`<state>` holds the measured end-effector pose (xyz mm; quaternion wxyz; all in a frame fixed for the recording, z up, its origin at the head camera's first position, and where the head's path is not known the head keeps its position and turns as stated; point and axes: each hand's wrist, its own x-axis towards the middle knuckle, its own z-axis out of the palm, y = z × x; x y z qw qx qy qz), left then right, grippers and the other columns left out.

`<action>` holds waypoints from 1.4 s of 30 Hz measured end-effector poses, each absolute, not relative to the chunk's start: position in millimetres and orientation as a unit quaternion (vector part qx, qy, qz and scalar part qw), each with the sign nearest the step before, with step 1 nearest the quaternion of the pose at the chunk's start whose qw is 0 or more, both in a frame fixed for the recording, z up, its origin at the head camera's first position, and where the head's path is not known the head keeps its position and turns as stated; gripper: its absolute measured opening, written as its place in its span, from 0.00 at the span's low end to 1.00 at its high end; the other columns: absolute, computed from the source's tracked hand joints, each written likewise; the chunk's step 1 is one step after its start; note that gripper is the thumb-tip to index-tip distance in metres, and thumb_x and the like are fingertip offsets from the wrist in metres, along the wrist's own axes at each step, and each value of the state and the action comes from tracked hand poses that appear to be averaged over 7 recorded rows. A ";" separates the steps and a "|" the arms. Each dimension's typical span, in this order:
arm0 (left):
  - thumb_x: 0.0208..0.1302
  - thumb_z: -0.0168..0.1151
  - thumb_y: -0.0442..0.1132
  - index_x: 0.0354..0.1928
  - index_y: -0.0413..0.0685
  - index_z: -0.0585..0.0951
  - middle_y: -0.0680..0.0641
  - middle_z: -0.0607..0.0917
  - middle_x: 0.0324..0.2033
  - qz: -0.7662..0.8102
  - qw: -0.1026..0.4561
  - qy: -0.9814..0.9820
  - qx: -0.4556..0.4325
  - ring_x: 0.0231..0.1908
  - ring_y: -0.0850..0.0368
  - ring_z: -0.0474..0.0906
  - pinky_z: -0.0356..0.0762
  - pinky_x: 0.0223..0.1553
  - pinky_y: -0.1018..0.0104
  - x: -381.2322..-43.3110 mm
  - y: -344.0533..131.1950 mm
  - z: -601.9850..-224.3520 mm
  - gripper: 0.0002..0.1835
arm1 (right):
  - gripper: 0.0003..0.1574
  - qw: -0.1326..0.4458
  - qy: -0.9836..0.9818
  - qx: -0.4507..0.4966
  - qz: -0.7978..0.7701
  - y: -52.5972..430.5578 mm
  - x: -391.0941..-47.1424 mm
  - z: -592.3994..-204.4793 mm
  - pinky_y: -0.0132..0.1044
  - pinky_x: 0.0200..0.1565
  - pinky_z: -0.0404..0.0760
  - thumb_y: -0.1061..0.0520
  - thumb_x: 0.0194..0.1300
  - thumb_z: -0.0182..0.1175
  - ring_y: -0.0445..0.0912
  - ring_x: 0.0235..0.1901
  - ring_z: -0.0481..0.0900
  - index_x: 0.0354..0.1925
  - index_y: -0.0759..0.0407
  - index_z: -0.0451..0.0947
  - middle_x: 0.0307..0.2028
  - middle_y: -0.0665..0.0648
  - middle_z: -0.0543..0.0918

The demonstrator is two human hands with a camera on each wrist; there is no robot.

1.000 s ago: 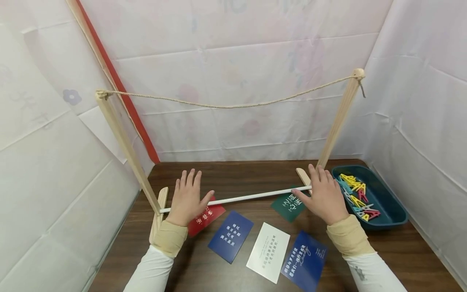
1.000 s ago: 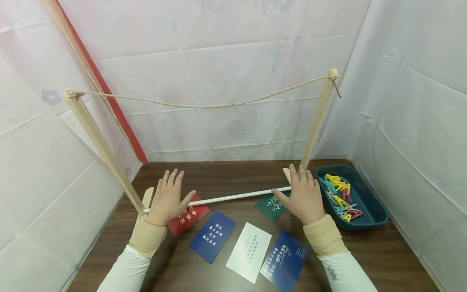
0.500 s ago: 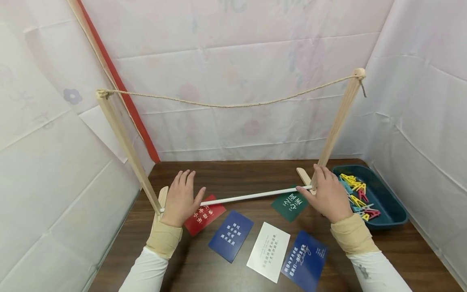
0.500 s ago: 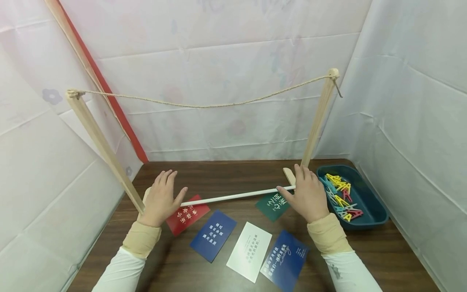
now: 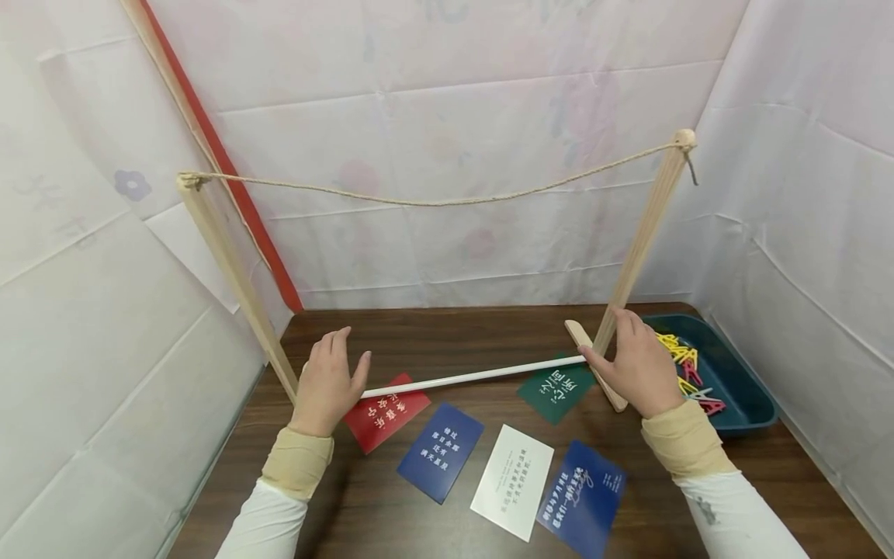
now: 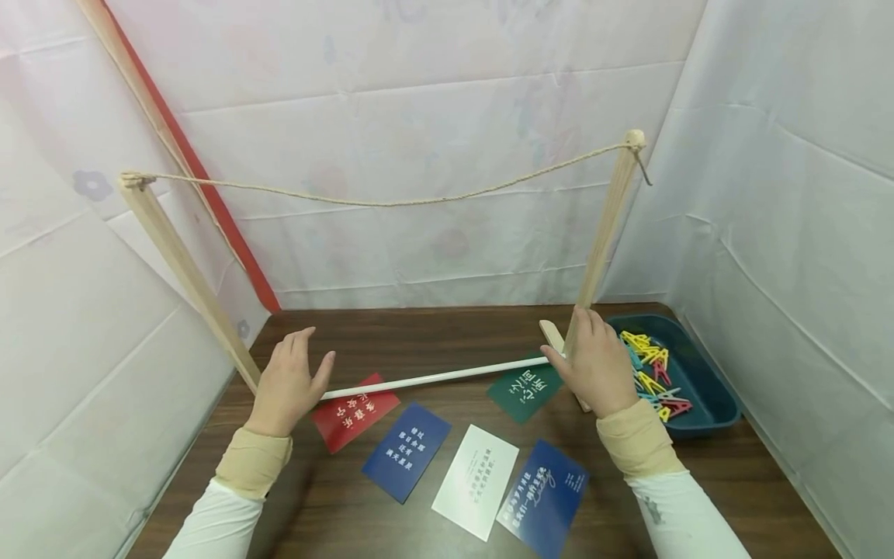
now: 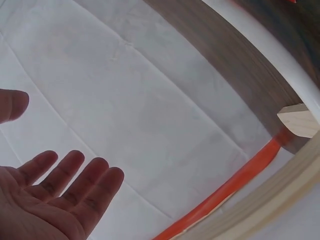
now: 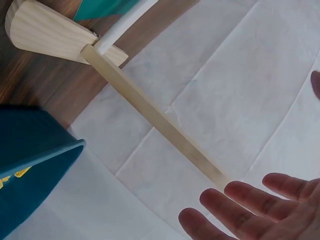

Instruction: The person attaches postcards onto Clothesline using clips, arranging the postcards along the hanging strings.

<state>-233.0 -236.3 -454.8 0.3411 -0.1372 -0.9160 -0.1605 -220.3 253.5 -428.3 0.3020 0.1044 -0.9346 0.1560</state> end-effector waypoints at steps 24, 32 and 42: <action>0.69 0.72 0.35 0.60 0.24 0.78 0.28 0.85 0.44 -0.221 0.394 -0.885 -0.116 0.41 0.30 0.85 0.85 0.44 0.35 -224.1 -257.2 -448.3 0.25 | 0.44 0.308 -0.922 0.067 0.223 261.2 -233.7 -415.1 0.71 0.47 0.83 0.53 0.68 0.77 0.76 0.49 0.83 0.67 0.80 0.71 0.54 0.81 0.81; 0.68 0.71 0.35 0.57 0.25 0.80 0.29 0.85 0.42 -0.223 0.421 -0.872 -0.117 0.39 0.32 0.85 0.85 0.39 0.38 -224.0 -262.6 -448.9 0.22 | 0.40 0.336 -0.910 0.054 0.239 266.0 -242.1 -413.2 0.71 0.45 0.82 0.54 0.70 0.75 0.74 0.47 0.83 0.65 0.80 0.72 0.52 0.80 0.82; 0.68 0.69 0.32 0.53 0.24 0.80 0.29 0.85 0.39 -0.236 0.452 -0.852 -0.116 0.39 0.31 0.85 0.84 0.40 0.36 -222.3 -266.8 -447.6 0.18 | 0.45 0.259 -0.930 0.015 0.260 271.1 -248.0 -407.4 0.71 0.44 0.81 0.50 0.76 0.69 0.78 0.48 0.82 0.72 0.80 0.64 0.58 0.83 0.77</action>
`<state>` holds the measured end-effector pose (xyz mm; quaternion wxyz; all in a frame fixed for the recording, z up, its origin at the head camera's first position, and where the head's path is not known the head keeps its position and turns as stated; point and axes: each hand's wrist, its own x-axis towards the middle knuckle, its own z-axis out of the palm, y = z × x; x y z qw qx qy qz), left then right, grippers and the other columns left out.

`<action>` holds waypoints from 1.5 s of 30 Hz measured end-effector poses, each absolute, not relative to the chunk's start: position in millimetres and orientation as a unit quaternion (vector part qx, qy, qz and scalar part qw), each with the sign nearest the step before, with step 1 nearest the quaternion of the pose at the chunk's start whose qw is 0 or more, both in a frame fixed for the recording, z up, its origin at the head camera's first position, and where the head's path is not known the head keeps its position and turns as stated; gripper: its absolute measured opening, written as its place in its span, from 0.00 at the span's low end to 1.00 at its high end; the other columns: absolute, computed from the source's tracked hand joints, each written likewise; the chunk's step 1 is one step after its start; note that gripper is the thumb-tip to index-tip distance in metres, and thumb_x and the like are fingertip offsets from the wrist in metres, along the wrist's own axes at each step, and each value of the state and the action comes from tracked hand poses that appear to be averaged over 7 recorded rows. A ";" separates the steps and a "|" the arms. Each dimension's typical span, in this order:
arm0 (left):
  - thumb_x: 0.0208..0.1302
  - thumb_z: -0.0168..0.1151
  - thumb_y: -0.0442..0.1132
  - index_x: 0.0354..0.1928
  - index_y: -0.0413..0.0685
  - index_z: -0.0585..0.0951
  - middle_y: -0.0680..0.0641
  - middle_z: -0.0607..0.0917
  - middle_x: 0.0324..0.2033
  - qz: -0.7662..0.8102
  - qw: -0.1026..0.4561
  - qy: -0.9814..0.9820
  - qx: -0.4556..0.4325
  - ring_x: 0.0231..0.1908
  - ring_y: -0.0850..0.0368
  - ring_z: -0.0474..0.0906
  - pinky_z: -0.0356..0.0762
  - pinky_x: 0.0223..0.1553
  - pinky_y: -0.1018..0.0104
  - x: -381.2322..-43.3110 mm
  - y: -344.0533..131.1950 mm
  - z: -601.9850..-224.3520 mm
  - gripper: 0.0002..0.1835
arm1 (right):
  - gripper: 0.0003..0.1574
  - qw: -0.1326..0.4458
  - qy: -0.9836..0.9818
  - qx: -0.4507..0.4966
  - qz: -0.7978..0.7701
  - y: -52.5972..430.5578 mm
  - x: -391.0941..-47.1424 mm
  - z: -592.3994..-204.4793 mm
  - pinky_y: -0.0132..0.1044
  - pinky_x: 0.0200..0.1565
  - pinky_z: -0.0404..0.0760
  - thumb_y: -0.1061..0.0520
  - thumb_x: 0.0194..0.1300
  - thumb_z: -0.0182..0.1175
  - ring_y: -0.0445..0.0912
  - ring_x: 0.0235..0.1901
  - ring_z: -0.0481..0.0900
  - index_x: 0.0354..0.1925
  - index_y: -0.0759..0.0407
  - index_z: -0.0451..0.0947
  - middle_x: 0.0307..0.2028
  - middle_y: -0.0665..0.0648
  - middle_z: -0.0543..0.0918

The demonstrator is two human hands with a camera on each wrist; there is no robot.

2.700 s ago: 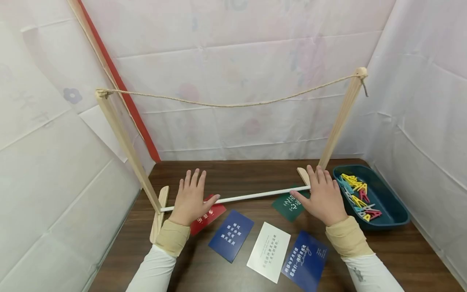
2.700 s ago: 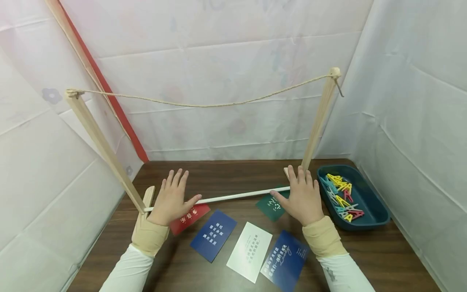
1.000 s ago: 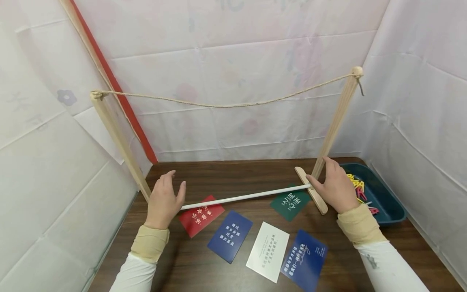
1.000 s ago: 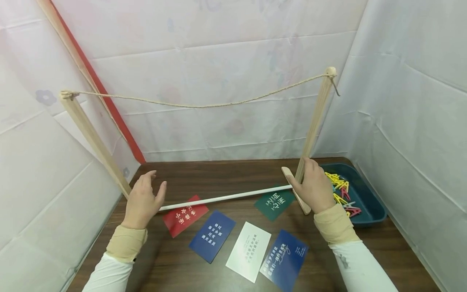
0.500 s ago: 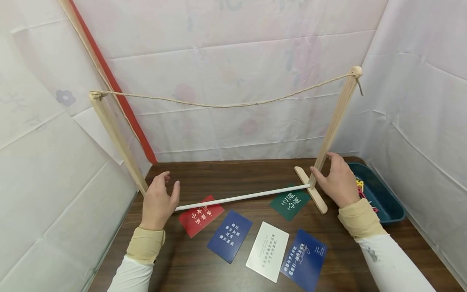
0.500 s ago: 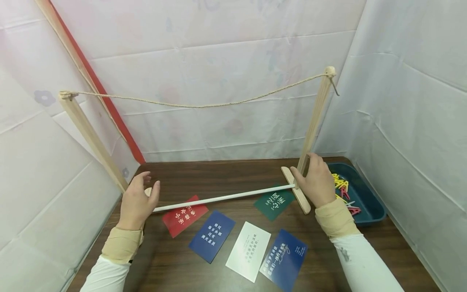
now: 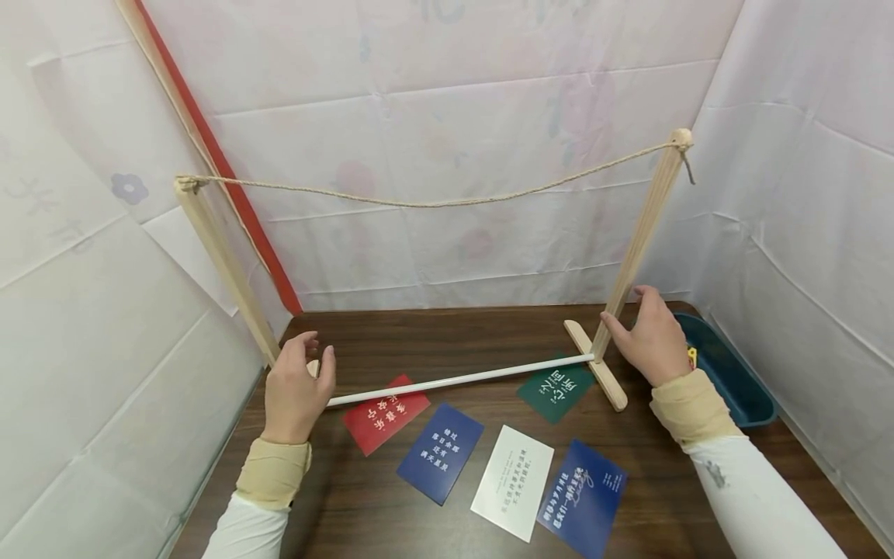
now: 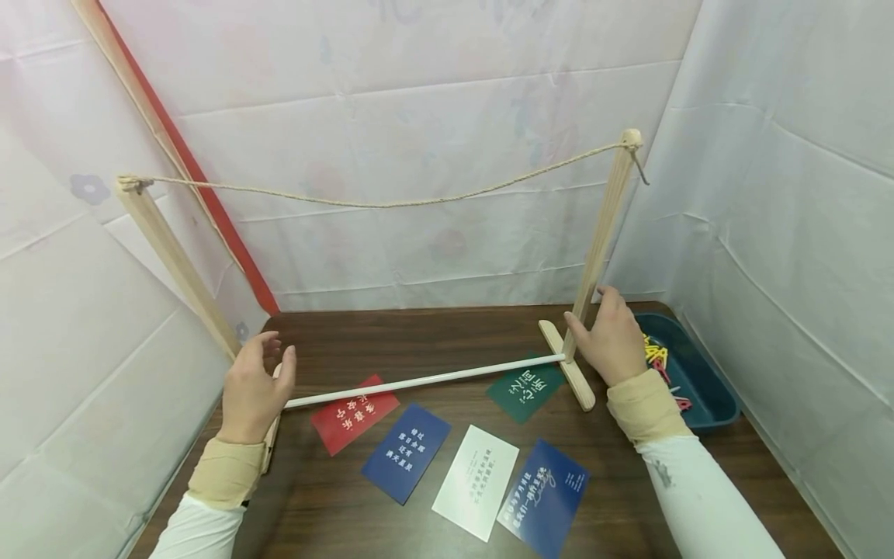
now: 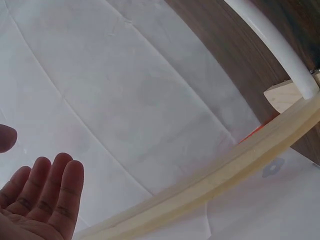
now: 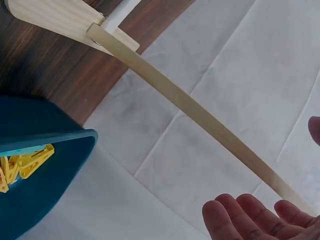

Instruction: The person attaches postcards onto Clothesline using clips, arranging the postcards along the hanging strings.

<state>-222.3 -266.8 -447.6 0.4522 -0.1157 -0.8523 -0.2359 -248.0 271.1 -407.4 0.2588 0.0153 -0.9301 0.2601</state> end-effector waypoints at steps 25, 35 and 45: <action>0.73 0.62 0.35 0.50 0.25 0.82 0.30 0.85 0.35 -0.246 0.494 -0.827 -0.105 0.32 0.35 0.84 0.76 0.37 0.55 -214.1 -277.2 -437.5 0.15 | 0.39 0.201 -0.934 0.002 0.296 277.7 -276.7 -393.3 0.70 0.45 0.83 0.54 0.82 0.60 0.78 0.48 0.83 0.72 0.81 0.59 0.61 0.85 0.76; 0.69 0.63 0.31 0.49 0.25 0.83 0.32 0.86 0.33 -0.257 0.512 -0.814 -0.097 0.32 0.37 0.85 0.77 0.37 0.61 -210.9 -278.4 -433.9 0.13 | 0.35 0.177 -0.924 0.027 0.339 280.3 -284.1 -393.5 0.71 0.49 0.85 0.54 0.85 0.52 0.79 0.55 0.81 0.73 0.81 0.55 0.57 0.86 0.76; 0.69 0.62 0.29 0.48 0.24 0.82 0.30 0.87 0.35 -0.277 0.525 -0.800 -0.089 0.32 0.35 0.85 0.68 0.44 0.86 -209.0 -282.7 -429.6 0.12 | 0.28 0.181 -0.916 0.032 0.356 278.6 -289.4 -395.9 0.66 0.43 0.85 0.58 0.86 0.47 0.78 0.48 0.84 0.67 0.82 0.59 0.50 0.85 0.78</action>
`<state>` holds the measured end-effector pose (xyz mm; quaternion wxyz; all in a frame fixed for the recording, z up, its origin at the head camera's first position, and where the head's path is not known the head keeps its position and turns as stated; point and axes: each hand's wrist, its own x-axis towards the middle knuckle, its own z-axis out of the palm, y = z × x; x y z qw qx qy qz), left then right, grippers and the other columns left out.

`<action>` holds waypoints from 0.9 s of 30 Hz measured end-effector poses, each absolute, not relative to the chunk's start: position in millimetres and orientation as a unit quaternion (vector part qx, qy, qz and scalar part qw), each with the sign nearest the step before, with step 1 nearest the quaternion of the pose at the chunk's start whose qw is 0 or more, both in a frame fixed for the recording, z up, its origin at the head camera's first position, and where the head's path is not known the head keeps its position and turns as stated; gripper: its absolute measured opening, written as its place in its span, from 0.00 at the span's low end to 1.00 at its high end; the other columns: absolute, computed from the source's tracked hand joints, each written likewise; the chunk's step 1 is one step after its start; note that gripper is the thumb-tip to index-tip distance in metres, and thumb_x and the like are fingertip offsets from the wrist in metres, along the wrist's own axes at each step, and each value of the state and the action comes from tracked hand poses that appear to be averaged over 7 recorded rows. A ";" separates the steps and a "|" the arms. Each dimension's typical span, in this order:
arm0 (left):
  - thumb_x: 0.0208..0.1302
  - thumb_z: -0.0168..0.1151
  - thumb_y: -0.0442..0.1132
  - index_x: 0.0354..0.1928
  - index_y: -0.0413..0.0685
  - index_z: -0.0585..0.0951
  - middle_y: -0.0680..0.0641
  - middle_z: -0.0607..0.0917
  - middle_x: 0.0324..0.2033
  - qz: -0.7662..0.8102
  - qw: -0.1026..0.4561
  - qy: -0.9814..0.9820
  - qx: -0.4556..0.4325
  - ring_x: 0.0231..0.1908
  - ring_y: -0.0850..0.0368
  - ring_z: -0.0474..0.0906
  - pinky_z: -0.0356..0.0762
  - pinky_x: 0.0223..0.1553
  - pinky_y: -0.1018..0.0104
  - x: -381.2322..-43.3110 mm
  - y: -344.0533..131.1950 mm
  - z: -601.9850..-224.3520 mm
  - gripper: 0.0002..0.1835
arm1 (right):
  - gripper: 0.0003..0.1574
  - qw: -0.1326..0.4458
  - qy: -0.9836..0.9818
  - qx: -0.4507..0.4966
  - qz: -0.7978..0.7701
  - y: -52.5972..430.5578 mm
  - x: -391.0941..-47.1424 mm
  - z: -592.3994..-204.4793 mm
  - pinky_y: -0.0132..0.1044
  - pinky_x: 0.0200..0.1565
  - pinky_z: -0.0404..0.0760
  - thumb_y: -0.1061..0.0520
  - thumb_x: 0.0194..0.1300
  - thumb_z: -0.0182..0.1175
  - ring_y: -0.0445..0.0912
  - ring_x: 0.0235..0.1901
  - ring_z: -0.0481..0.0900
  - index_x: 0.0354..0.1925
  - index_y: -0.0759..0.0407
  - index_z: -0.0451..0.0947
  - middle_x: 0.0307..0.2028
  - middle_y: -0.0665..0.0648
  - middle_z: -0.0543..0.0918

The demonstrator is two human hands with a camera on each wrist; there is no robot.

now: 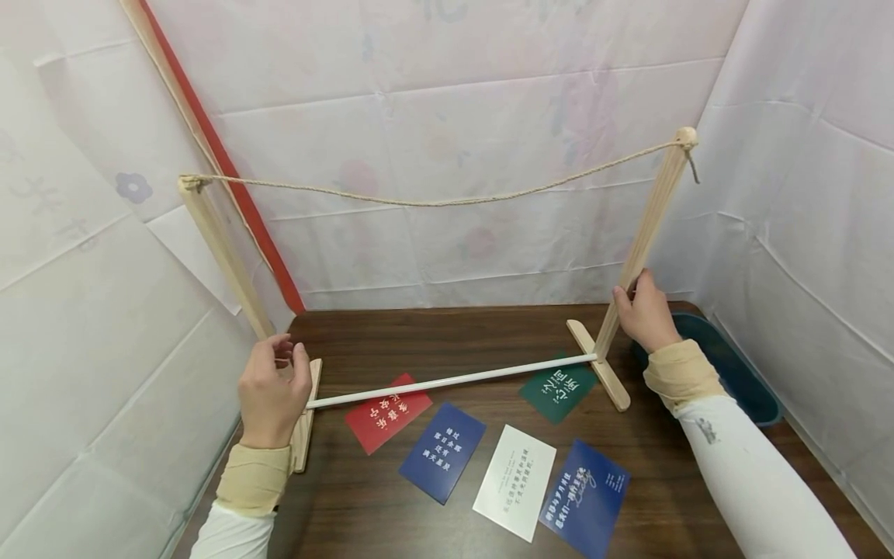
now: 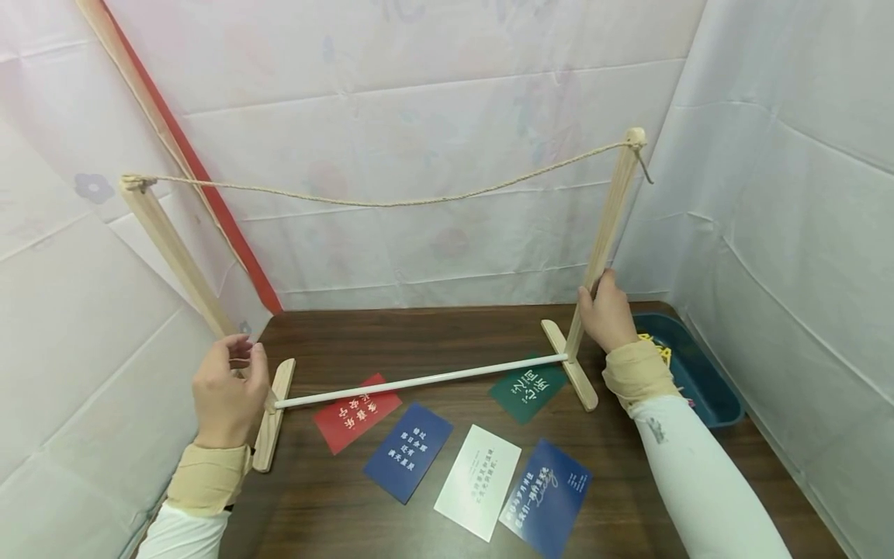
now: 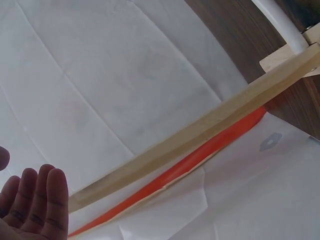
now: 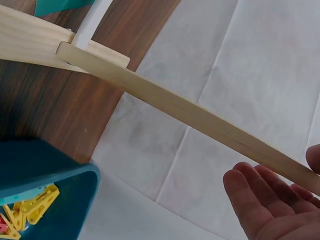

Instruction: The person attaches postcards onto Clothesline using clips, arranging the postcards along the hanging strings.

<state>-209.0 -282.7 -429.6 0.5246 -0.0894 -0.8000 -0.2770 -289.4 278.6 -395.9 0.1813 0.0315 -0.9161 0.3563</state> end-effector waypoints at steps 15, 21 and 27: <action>0.71 0.63 0.32 0.48 0.25 0.83 0.30 0.85 0.35 -0.287 0.525 -0.800 -0.038 0.31 0.39 0.81 0.70 0.39 0.72 -203.7 -293.5 -426.9 0.13 | 0.26 0.167 -0.914 0.031 0.368 275.6 -292.5 -399.4 0.54 0.37 0.85 0.57 0.88 0.44 0.75 0.48 0.85 0.67 0.80 0.62 0.51 0.82 0.79; 0.70 0.63 0.33 0.49 0.23 0.81 0.26 0.82 0.37 -0.283 0.529 -0.800 -0.027 0.36 0.32 0.79 0.69 0.41 0.63 -204.7 -298.3 -425.1 0.15 | 0.25 0.171 -0.914 0.038 0.367 275.9 -291.7 -399.5 0.60 0.41 0.86 0.58 0.88 0.44 0.76 0.49 0.85 0.67 0.80 0.63 0.52 0.83 0.80; 0.70 0.62 0.36 0.53 0.20 0.76 0.23 0.77 0.43 -0.280 0.519 -0.807 -0.023 0.40 0.29 0.75 0.68 0.41 0.59 -206.1 -303.1 -425.6 0.21 | 0.25 0.169 -0.914 0.035 0.367 276.3 -291.0 -400.1 0.67 0.46 0.86 0.60 0.88 0.44 0.77 0.50 0.84 0.69 0.80 0.62 0.54 0.83 0.80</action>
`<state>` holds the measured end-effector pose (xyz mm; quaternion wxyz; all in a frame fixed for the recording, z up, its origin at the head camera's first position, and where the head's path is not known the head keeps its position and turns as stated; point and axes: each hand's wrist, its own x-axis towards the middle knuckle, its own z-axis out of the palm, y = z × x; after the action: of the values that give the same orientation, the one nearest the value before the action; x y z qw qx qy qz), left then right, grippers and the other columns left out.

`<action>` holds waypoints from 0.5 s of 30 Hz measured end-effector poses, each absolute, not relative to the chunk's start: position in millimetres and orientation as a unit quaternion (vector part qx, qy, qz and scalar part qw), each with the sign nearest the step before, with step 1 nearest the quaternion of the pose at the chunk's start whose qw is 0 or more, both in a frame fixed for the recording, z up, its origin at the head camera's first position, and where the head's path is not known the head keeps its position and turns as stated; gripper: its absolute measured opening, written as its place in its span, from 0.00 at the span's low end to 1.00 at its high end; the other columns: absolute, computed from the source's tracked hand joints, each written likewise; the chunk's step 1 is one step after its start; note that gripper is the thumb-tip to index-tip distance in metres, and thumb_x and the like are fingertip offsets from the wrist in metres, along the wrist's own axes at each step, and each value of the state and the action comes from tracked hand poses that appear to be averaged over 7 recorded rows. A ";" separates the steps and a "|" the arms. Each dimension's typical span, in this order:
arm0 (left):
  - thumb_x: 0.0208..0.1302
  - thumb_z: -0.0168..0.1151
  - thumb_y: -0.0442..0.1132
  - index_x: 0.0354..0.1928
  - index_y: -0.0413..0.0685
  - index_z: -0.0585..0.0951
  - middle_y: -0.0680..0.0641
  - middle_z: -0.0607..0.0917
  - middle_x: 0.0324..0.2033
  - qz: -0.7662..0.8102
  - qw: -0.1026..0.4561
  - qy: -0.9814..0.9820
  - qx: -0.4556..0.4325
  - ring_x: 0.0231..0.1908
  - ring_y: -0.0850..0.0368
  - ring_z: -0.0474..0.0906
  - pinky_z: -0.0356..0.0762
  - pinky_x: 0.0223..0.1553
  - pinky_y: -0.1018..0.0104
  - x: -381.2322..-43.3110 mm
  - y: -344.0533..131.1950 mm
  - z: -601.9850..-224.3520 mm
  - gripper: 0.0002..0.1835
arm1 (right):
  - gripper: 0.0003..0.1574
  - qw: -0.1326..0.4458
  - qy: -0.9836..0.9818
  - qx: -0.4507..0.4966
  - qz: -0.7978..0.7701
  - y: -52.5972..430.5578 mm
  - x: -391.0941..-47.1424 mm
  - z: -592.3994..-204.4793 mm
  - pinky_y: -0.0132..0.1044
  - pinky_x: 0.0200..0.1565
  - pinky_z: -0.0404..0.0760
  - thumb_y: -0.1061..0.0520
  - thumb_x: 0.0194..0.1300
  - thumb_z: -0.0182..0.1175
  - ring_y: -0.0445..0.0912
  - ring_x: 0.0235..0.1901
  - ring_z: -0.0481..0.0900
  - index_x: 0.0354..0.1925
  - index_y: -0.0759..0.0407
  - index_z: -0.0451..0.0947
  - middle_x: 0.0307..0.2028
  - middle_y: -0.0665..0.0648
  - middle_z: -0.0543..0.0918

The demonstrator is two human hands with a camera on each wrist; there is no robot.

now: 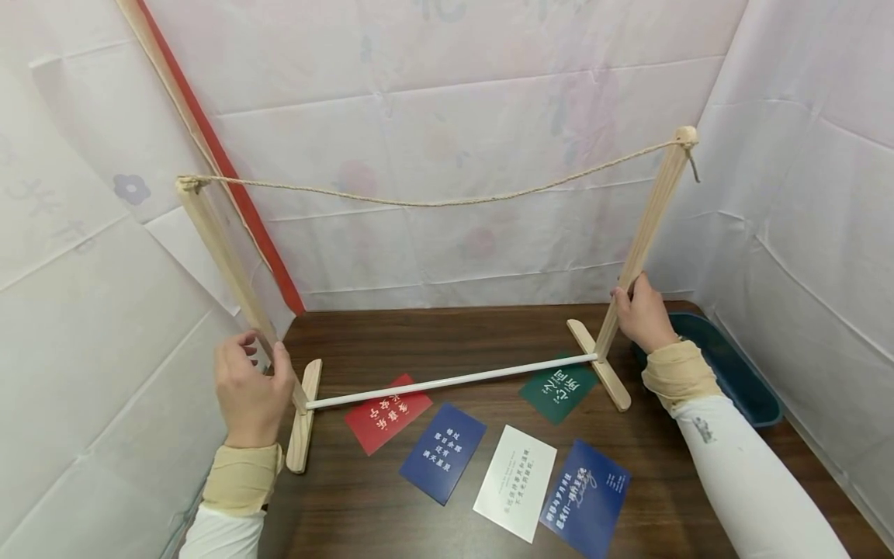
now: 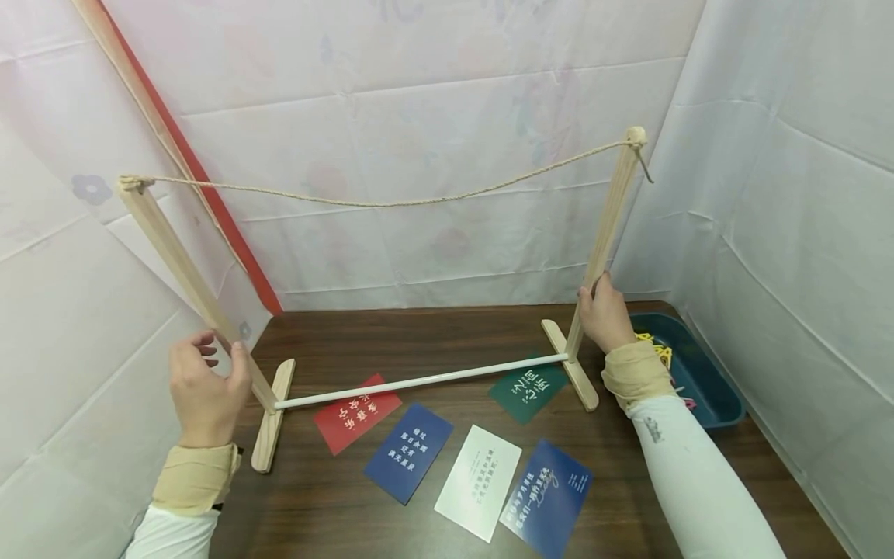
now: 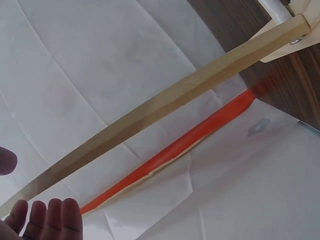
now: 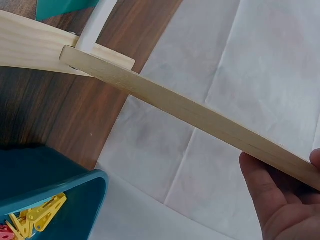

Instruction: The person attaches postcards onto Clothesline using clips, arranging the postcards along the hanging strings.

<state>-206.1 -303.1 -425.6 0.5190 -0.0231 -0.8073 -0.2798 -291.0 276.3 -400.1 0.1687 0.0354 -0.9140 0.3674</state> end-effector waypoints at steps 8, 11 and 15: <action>0.70 0.63 0.36 0.63 0.24 0.70 0.21 0.75 0.52 -0.290 0.484 -0.825 0.011 0.47 0.30 0.77 0.71 0.44 0.56 -212.1 -308.2 -428.2 0.27 | 0.26 0.169 -0.915 0.040 0.363 278.7 -294.0 -403.2 0.63 0.43 0.86 0.57 0.89 0.42 0.76 0.49 0.85 0.69 0.79 0.62 0.53 0.82 0.80; 0.70 0.65 0.35 0.68 0.25 0.68 0.22 0.75 0.56 -0.301 0.465 -0.832 0.014 0.50 0.30 0.78 0.74 0.44 0.50 -214.6 -309.8 -428.5 0.30 | 0.28 0.161 -0.917 0.037 0.364 278.6 -294.5 -404.5 0.64 0.43 0.85 0.56 0.89 0.41 0.76 0.50 0.85 0.71 0.78 0.61 0.54 0.81 0.80; 0.71 0.65 0.34 0.72 0.26 0.67 0.22 0.75 0.58 -0.322 0.443 -0.837 0.018 0.53 0.28 0.79 0.78 0.48 0.43 -220.5 -311.9 -429.3 0.33 | 0.29 0.152 -0.918 0.034 0.366 277.9 -294.6 -403.8 0.64 0.44 0.86 0.55 0.90 0.40 0.76 0.51 0.84 0.72 0.79 0.60 0.55 0.82 0.79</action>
<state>-220.5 -311.9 -429.3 0.4426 0.0183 -0.8367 -0.3221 -294.6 277.9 -403.8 0.1515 0.0339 -0.9175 0.3661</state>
